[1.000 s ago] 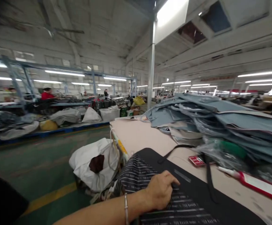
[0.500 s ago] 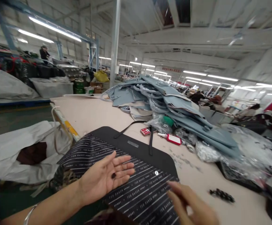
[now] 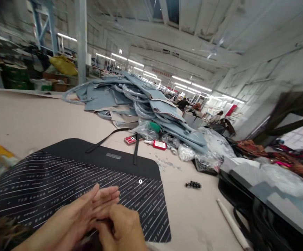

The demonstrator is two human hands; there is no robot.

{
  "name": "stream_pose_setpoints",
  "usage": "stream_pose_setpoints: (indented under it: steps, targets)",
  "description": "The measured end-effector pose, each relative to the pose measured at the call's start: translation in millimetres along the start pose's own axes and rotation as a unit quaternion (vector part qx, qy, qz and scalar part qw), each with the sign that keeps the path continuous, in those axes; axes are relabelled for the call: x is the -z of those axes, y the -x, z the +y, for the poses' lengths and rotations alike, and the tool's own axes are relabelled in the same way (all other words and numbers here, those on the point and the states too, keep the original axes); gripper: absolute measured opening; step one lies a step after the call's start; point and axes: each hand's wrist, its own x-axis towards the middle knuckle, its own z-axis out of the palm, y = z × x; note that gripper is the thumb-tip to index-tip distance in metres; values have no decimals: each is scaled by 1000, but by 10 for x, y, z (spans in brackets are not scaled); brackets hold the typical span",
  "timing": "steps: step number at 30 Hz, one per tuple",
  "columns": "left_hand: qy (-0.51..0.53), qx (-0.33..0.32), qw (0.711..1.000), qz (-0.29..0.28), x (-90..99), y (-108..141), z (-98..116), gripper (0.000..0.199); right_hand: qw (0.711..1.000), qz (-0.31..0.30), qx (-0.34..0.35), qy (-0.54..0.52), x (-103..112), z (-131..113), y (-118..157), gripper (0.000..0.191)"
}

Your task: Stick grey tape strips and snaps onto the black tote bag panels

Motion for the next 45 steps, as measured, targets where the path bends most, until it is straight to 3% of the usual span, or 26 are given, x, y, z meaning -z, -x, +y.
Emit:
stream_pose_setpoints:
  steps: [2, 4, 6, 8, 10, 15, 22, 25, 29, 33, 38, 42, 45]
  targets:
    - [-157, -41, 987, 14, 105, -81, 172, 59, 997, 13, -70, 35, 187, 55, 18, 10]
    - [-362, -73, 929, 27, 238, -221, 474, 53, 987, 50, -135, 68, 400, 157, 8, 10]
    - [-561, -142, 814, 55, 383, -420, 833, 47, 979, 87, -161, 88, 589, 296, -38, 16]
    - [-732, -171, 655, 73, 507, -650, 1159, 47, 975, 99, -162, 118, 711, 444, -117, 19]
    - [-793, -167, 582, 63, 580, -866, 1394, 45, 971, 78, -150, 171, 748, 565, -211, 20]
    - [-850, -137, 508, 13, 522, -1216, 1634, 47, 939, -9, -52, 340, 580, 685, -390, 20]
    - [-877, -65, 476, -34, 315, -1461, 1758, 60, 871, -89, 57, 479, 328, 708, -425, 20]
    - [-876, -64, 476, -33, 316, -1556, 1794, 66, 873, -103, 45, 475, 340, 677, -434, 21]
    - [-864, -41, 502, -31, 385, -1720, 1855, 67, 902, -118, -19, 416, 526, 642, -400, 24]
    - [-857, -19, 514, -24, 397, -1817, 1890, 64, 932, -55, -95, 346, 906, 751, -214, 29]
    - [-860, -5, 510, -24, 310, -1776, 1883, 60, 952, 20, -182, 246, 1417, 993, 96, 22]
    - [-859, -3, 511, -40, 173, -1659, 1841, 61, 957, 104, -190, 194, 1597, 1013, 190, 19]
    - [-842, -8, 535, -67, 23, -1528, 1817, 61, 950, 189, -233, 92, 1618, 875, 155, 23]
